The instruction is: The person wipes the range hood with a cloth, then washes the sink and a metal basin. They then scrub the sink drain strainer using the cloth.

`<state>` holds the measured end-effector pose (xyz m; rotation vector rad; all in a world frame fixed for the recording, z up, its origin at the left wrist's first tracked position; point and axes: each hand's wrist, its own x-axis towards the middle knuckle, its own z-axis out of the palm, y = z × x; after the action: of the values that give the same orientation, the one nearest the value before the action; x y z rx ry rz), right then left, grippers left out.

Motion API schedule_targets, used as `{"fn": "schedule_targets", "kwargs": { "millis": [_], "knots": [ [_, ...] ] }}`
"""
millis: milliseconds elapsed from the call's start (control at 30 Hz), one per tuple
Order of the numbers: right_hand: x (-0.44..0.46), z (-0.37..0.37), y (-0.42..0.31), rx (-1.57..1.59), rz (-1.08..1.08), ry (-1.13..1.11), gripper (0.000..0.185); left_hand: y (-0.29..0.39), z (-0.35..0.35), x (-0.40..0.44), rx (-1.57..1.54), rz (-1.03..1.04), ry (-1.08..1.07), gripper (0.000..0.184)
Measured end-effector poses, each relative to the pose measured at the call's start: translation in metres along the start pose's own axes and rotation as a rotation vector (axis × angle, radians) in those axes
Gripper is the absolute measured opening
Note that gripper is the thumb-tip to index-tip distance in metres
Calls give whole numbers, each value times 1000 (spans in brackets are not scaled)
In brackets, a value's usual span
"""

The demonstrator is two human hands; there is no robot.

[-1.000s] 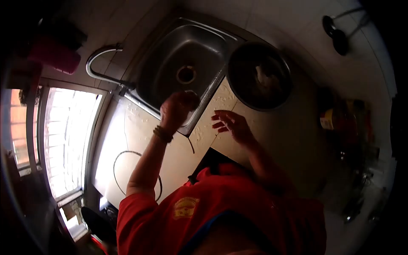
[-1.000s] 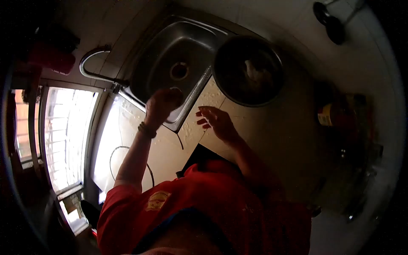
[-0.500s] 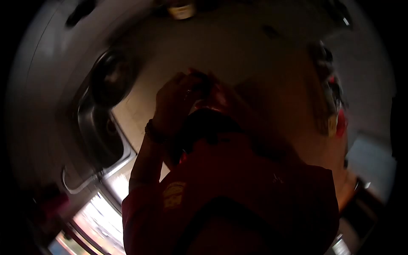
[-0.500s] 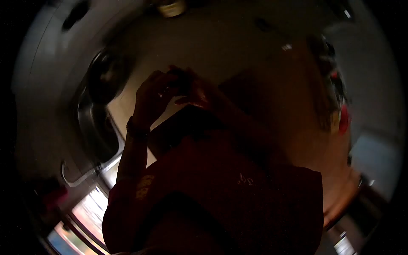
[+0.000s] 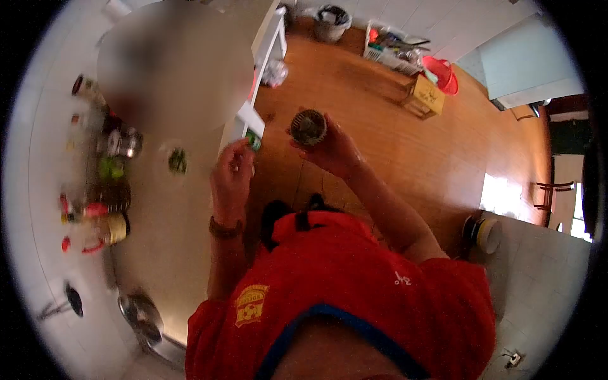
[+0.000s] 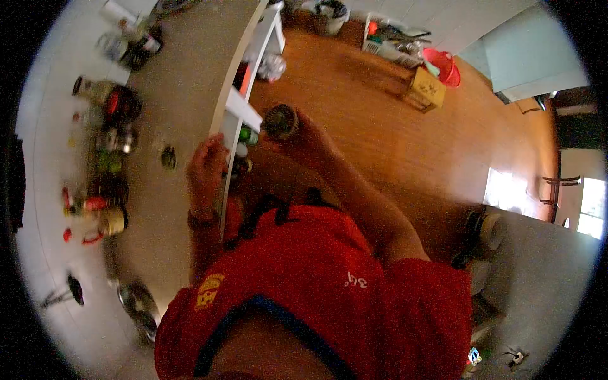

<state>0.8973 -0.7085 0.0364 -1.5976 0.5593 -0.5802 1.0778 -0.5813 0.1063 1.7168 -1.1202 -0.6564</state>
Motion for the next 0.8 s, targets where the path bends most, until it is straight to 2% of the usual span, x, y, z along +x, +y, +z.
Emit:
{"fn": "schedule_targets", "kwargs": {
  "millis": [67,133,200,267,333,433,467,533,667,700,800],
  "knots": [
    [7,-36,1,1354,287,60,54,-17,13,17,9,16,-84,23],
    [37,-91,13,1288,228,69,54,-26,41,60,-2,5,-118,22],
    [73,-134,24,1315,219,195,52,-32,58,107,-18,-7,-151,21],
    [116,-183,41,1290,178,223,51,-36,77,163,-95,-64,-210,20],
    [147,-221,43,1282,187,393,55,-40,95,214,-123,-4,-198,19],
    [203,-290,39,1182,81,429,53,-50,131,300,139,232,-240,23],
    [222,-315,38,1128,87,430,54,-41,145,325,74,186,-208,20],
    [263,-359,36,1043,56,445,56,-47,169,381,68,253,-277,20],
    [327,-432,30,930,124,530,54,-26,206,458,136,194,-386,21],
    [345,-449,34,768,90,509,55,-28,217,476,117,183,-398,22],
    [396,-511,42,771,147,398,61,-45,249,518,116,134,-411,22]
  ]
}}
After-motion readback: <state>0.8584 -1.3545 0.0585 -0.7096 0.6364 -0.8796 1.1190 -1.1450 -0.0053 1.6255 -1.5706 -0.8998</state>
